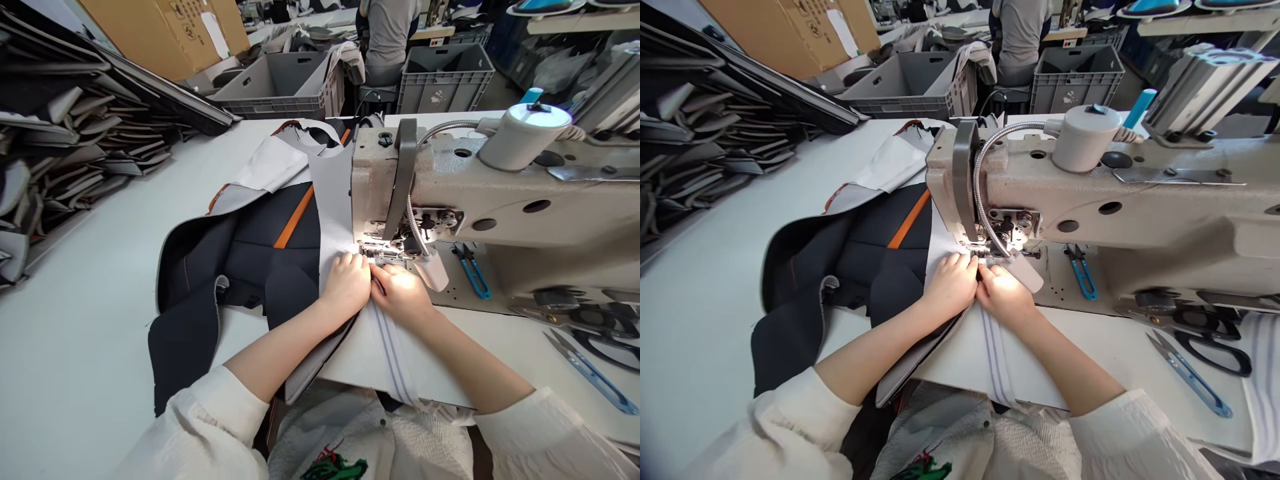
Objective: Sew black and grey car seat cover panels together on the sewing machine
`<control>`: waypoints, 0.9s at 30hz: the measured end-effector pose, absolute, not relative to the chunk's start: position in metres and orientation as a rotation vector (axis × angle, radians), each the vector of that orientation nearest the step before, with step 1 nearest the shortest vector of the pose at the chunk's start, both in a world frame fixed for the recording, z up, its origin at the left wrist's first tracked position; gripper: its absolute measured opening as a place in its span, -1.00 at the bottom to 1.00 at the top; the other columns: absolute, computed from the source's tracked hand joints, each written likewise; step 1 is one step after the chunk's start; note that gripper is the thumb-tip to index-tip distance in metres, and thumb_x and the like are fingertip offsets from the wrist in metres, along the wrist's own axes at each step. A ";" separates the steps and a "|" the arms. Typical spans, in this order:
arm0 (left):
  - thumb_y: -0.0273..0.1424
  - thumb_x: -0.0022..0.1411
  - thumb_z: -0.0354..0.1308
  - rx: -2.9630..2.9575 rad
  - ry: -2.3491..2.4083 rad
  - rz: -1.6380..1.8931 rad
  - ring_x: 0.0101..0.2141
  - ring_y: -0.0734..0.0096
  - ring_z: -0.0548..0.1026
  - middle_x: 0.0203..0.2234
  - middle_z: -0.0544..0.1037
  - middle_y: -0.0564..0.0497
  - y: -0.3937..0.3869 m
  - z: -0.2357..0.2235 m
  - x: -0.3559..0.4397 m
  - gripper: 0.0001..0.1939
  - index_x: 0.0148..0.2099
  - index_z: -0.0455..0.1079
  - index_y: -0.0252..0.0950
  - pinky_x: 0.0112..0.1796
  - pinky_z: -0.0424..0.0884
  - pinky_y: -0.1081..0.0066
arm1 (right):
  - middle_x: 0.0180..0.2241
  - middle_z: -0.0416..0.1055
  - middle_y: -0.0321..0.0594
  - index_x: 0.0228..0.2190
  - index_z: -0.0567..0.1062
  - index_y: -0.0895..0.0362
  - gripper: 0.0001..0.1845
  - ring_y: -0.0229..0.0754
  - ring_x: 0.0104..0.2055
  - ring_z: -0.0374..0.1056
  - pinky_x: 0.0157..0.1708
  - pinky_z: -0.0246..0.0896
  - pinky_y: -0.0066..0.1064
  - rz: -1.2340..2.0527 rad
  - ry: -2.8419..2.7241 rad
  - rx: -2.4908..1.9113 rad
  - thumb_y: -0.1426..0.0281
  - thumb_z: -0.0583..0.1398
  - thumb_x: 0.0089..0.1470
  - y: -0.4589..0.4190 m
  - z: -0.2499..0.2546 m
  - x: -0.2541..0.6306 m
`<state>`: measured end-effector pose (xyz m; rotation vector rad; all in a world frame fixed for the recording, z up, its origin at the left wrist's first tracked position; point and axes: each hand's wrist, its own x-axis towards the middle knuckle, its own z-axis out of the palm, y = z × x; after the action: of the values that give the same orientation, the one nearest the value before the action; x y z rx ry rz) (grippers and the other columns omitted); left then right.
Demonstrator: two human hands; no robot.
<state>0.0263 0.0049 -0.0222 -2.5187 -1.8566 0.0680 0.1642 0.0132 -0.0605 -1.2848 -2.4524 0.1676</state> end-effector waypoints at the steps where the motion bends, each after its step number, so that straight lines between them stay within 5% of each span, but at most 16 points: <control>1: -0.51 0.22 -0.16 -2.540 -1.843 0.068 -0.15 0.10 0.33 -0.21 0.41 -0.24 0.005 -0.020 0.028 -0.65 -0.03 0.34 -0.50 -0.20 0.26 0.23 | -0.43 0.41 -0.19 -0.11 0.45 0.15 -0.67 -0.15 -0.33 0.32 -0.42 0.12 -0.42 0.204 -2.439 -1.287 0.39 0.04 0.10 0.015 -0.061 0.165; 5: -0.43 0.28 -0.21 -2.704 -1.864 0.148 -0.21 0.15 0.40 -0.26 0.43 -0.20 -0.013 -0.005 0.030 -0.63 -0.08 0.38 -0.44 -0.22 0.32 0.28 | -0.40 0.45 -0.16 -0.10 0.42 0.18 -0.66 -0.14 -0.33 0.34 -0.38 0.16 -0.41 0.329 -2.333 -1.306 0.36 0.04 0.12 0.022 -0.066 0.172; 9: -0.32 0.24 -0.11 -2.791 -1.943 0.363 -0.32 0.18 0.48 -0.22 0.46 -0.21 -0.048 0.006 0.028 -0.41 0.25 0.01 -0.49 -0.39 0.38 0.33 | -0.60 0.37 -0.30 -0.42 0.44 0.10 -0.78 -0.23 -0.54 0.28 -0.52 0.08 -0.44 0.416 -2.236 -1.393 0.28 0.07 0.11 0.022 -0.070 0.172; 14: -0.50 0.20 -0.14 -2.737 -1.979 0.590 -0.41 0.15 0.52 -0.37 0.53 -0.19 -0.052 0.005 0.029 -0.36 0.31 -0.17 -0.52 -0.44 0.40 0.29 | -0.59 0.35 -0.29 -0.56 0.36 0.10 -0.71 -0.24 -0.50 0.29 -0.52 0.07 -0.45 0.401 -2.247 -1.294 0.30 0.02 0.14 0.016 -0.068 0.170; 20: -0.42 0.23 -0.11 -2.730 -2.017 0.587 -0.42 0.11 0.53 -0.47 0.54 -0.17 -0.042 0.003 0.033 -0.36 0.31 -0.14 -0.50 -0.43 0.41 0.27 | -0.30 0.46 -0.14 -0.21 0.45 0.14 -0.71 -0.13 -0.22 0.35 -0.17 0.20 -0.31 0.358 -2.214 -1.148 0.37 -0.04 0.19 0.016 -0.074 0.182; 27: -0.49 0.21 -0.10 -2.682 -2.051 0.538 -0.42 0.12 0.54 -0.46 0.54 -0.20 -0.039 0.001 0.034 -0.40 0.28 -0.05 -0.53 -0.43 0.42 0.26 | -0.36 0.37 -0.12 -0.10 0.45 0.18 -0.61 -0.13 -0.28 0.30 -0.31 0.27 -0.36 0.406 -2.396 -1.051 0.51 0.00 0.05 0.015 -0.073 0.175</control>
<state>0.0343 -0.0393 0.0013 -2.6817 -2.0515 0.5376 0.1749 0.0151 -0.0725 -1.0511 -2.3957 0.4061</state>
